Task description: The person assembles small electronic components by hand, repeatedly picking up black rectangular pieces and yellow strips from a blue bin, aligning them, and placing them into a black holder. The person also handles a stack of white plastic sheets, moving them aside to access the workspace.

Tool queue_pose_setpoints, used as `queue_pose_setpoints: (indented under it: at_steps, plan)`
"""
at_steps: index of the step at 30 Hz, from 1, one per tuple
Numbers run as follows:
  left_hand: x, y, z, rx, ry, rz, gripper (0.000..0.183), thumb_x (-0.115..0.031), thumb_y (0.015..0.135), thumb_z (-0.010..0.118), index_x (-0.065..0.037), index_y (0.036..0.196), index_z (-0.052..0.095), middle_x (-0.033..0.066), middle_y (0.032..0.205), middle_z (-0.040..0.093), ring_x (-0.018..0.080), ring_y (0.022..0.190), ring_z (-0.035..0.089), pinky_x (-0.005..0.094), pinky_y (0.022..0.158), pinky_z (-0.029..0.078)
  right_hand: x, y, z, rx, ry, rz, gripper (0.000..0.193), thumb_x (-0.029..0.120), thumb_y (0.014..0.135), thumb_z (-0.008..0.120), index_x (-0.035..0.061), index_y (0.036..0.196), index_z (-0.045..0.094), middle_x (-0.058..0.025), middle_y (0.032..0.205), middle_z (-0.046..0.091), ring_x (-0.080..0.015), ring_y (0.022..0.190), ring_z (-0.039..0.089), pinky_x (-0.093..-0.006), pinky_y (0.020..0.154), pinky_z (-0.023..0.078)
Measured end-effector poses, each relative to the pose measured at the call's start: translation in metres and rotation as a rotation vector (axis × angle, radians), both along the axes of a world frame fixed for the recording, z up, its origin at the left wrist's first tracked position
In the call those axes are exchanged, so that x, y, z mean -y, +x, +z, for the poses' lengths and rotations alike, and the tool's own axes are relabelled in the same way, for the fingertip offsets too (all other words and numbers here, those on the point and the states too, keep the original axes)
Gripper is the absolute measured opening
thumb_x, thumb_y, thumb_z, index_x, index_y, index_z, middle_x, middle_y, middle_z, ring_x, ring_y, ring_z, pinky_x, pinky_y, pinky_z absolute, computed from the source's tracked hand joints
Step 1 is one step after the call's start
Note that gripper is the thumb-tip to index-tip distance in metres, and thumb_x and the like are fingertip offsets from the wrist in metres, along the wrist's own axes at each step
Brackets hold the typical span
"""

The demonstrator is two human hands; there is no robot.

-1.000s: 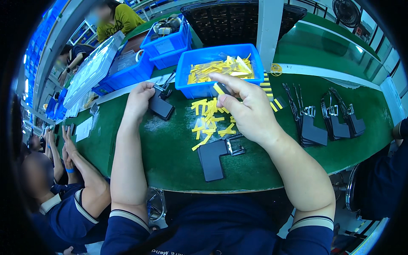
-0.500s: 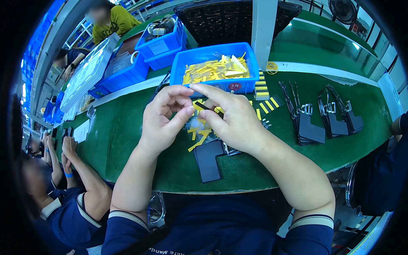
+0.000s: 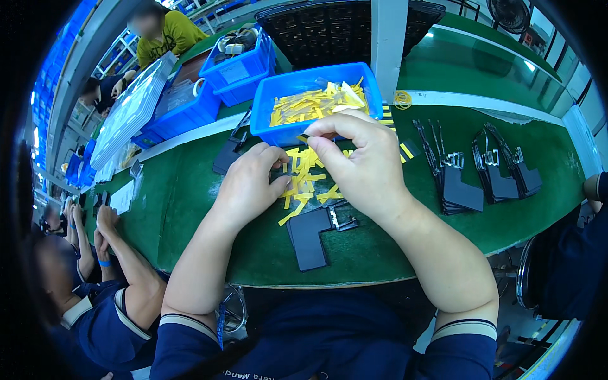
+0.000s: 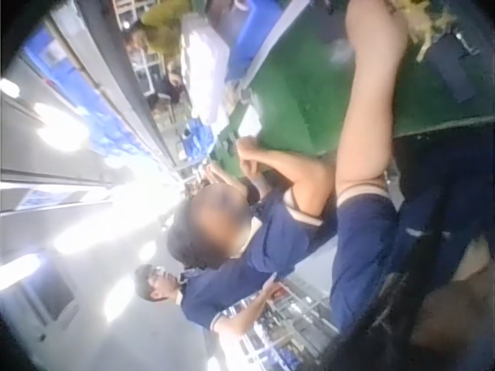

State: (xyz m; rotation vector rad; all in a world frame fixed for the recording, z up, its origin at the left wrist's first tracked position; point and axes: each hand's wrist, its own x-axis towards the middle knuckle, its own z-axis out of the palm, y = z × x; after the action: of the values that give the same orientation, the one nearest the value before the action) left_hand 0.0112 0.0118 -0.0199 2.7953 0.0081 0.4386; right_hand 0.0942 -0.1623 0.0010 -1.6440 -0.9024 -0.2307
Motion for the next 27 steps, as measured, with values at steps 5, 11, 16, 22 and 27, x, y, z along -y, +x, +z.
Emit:
queue_pose_setpoints:
  at_steps: [5,11,16,22,27]
  plan:
    - [0.039,-0.027,0.019,-0.117,0.041,-0.374,0.062,-0.04,0.058,0.077,0.0,0.101,0.058,0.0147,0.087,0.056,0.0307,0.08,0.058,0.038,0.072,0.047,-0.001,0.002,-0.003,0.093,-0.005,0.022,0.008,0.002,0.075,0.063,-0.0005,0.082,0.064,-0.0113,0.081,0.063,-0.0222,0.076,0.062,-0.0299,0.069,0.047]
    - [0.042,-0.03,0.017,-0.128,-0.011,-0.387,0.06,-0.037,0.061,0.077,0.001,0.103,0.058,0.0141,0.085,0.056,0.0295,0.079,0.058,0.0375,0.071,0.047,-0.002,-0.001,-0.003,0.143,0.02,0.011,0.009,0.003,0.075,0.064,-0.0006,0.083,0.065,-0.0111,0.081,0.063,-0.0216,0.075,0.062,-0.0297,0.068,0.047]
    - [0.03,-0.018,0.023,-0.235,-0.629,-0.195,0.023,-0.013,0.079,0.067,0.001,0.096,0.058,0.0074,0.078,0.06,0.0135,0.073,0.058,0.0281,0.066,0.046,-0.001,-0.007,-0.001,0.065,0.028,0.054,0.008,0.003,0.075,0.065,0.0001,0.082,0.066,-0.0105,0.08,0.064,-0.0212,0.075,0.061,-0.0296,0.068,0.047]
    - [0.015,-0.01,0.008,-0.122,-1.148,-0.206,0.018,-0.007,0.09,0.052,-0.001,0.106,0.048,0.0094,0.088,0.064,0.0097,0.081,0.06,0.0232,0.074,0.046,-0.004,-0.006,-0.002,0.148,-0.023,0.024,0.008,0.004,0.073,0.065,0.002,0.08,0.067,-0.0087,0.076,0.063,-0.0224,0.077,0.059,-0.032,0.073,0.045]
    - [0.016,-0.011,0.007,-0.093,-1.134,-0.234,0.019,-0.006,0.091,0.052,0.0,0.107,0.047,0.0102,0.091,0.065,0.011,0.084,0.061,0.0238,0.076,0.047,-0.003,-0.005,-0.003,0.142,-0.032,0.037,0.008,0.003,0.072,0.066,0.0026,0.08,0.067,-0.0085,0.075,0.063,-0.0224,0.076,0.059,-0.0318,0.072,0.045]
